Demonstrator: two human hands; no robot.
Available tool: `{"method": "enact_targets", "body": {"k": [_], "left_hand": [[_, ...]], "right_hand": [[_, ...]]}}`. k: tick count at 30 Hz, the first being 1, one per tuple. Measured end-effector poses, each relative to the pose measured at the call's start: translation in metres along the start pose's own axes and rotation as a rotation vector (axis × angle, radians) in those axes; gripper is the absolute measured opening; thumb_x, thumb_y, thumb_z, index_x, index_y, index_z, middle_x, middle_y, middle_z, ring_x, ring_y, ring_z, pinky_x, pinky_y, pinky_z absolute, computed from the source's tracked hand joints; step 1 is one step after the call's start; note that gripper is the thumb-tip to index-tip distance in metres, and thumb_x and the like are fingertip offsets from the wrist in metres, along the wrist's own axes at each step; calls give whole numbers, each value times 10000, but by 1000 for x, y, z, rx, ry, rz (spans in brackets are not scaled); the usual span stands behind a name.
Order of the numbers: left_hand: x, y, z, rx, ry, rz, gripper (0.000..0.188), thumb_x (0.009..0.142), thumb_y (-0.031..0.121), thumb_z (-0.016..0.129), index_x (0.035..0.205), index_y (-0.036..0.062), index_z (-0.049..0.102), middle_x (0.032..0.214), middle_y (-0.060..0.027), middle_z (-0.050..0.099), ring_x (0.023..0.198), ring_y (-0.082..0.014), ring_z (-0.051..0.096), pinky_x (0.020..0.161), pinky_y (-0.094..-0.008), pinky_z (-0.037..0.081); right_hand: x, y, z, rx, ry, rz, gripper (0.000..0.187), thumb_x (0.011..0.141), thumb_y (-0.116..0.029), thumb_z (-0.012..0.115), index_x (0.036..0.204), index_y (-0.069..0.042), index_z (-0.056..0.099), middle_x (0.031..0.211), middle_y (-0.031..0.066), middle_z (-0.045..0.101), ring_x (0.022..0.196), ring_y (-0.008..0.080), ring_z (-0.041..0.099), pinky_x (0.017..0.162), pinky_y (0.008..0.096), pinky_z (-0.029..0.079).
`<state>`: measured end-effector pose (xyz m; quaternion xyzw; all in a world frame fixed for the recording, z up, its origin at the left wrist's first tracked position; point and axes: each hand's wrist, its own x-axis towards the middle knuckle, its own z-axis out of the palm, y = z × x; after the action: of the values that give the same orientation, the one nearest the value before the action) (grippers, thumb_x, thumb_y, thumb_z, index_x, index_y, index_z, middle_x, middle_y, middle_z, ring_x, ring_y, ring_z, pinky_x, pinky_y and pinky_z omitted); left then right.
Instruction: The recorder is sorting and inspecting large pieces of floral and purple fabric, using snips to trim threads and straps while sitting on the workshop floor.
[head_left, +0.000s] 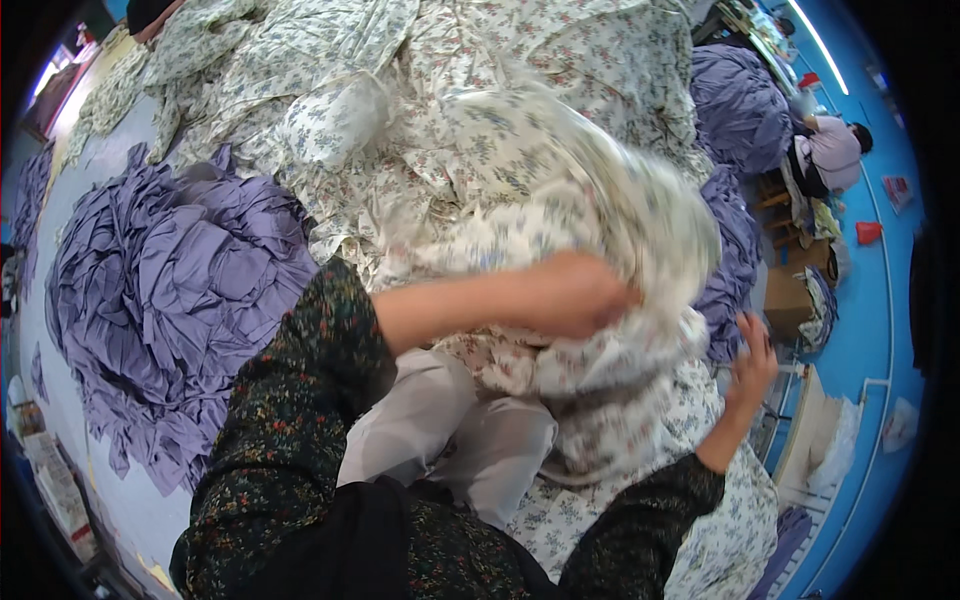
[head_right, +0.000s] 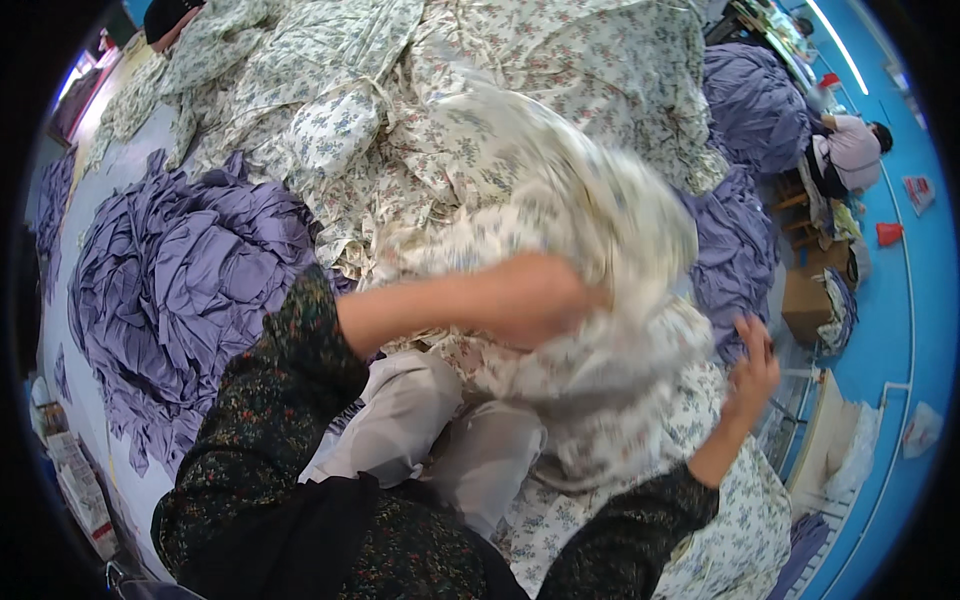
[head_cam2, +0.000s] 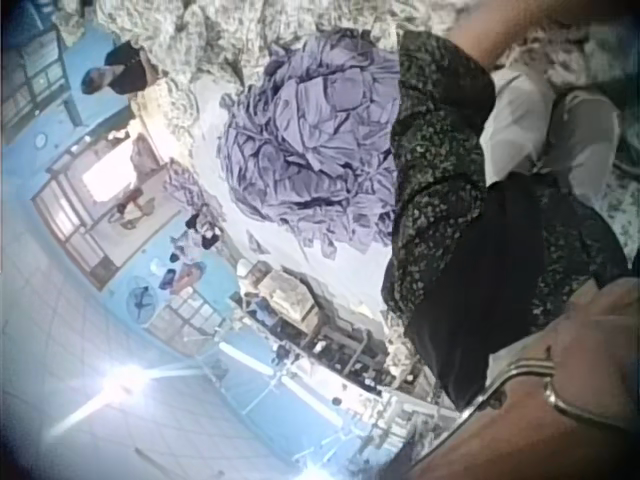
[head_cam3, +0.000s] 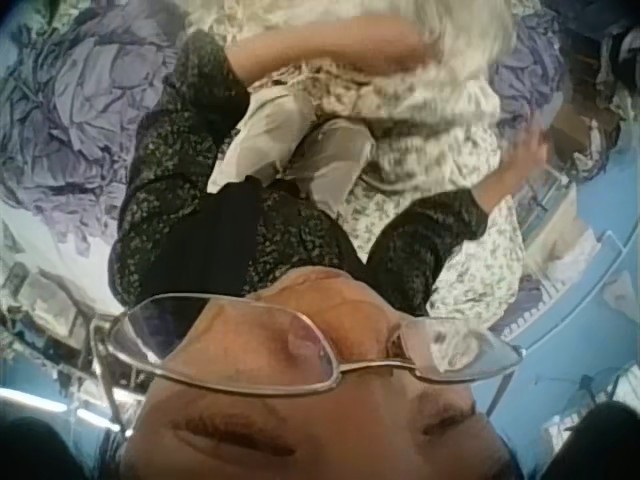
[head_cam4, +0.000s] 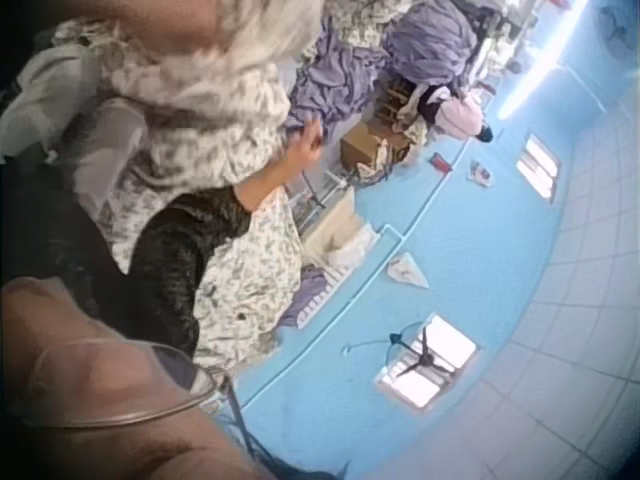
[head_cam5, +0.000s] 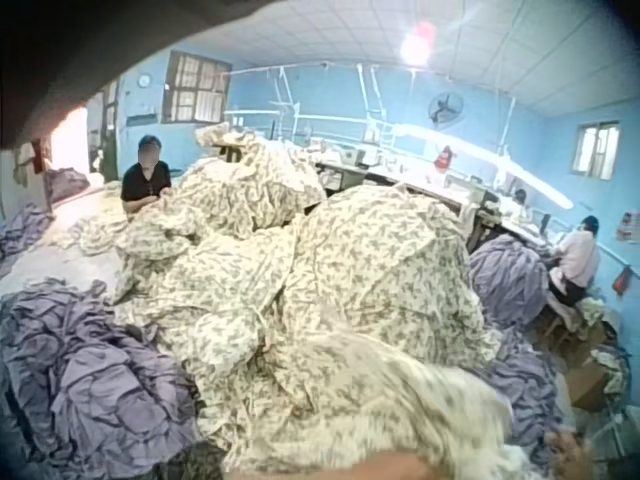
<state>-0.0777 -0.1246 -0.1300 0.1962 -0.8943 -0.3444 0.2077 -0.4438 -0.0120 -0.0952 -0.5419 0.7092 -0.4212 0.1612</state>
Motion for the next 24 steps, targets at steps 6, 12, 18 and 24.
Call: {"method": "enact_targets", "body": {"k": [6, 12, 18, 24], "left_hand": [[-87, 44, 112, 30, 23, 105, 128, 717, 55, 611, 842, 75, 622, 777, -111, 633, 834, -330, 652, 636, -447, 519], [-146, 61, 133, 112, -5, 52, 111, 707, 89, 634, 810, 68, 600, 1029, -104, 555, 1016, -271, 550, 754, -370, 510], [-157, 50, 114, 131, 94, 119, 122, 700, 92, 692, 784, 65, 609, 948, -97, 616, 1000, -295, 587, 889, -394, 453], [-166, 44, 135, -33, 205, -4, 192, 752, 155, 754, 886, 70, 646, 772, -118, 636, 713, -314, 633, 610, -402, 505]], "right_hand": [[-5, -63, 134, 296, -376, 321, 550, 824, -356, 738, 1208, 26, 644, 1070, 121, 717, 745, 82, 582, 612, 243, 429], [-68, 31, 144, 13, -635, 391, 309, 732, -139, 767, 977, 33, 694, 824, 39, 674, 689, 123, 586, 616, 282, 447], [-101, -86, 25, 875, 261, 168, 150, 867, -58, 690, 1012, -30, 668, 1033, 94, 682, 918, 180, 671, 835, 325, 549], [-164, -136, -187, -505, 751, -897, 670, 867, -397, 693, 1313, 80, 544, 1311, 202, 590, 1154, 277, 592, 1012, 385, 448]]}}
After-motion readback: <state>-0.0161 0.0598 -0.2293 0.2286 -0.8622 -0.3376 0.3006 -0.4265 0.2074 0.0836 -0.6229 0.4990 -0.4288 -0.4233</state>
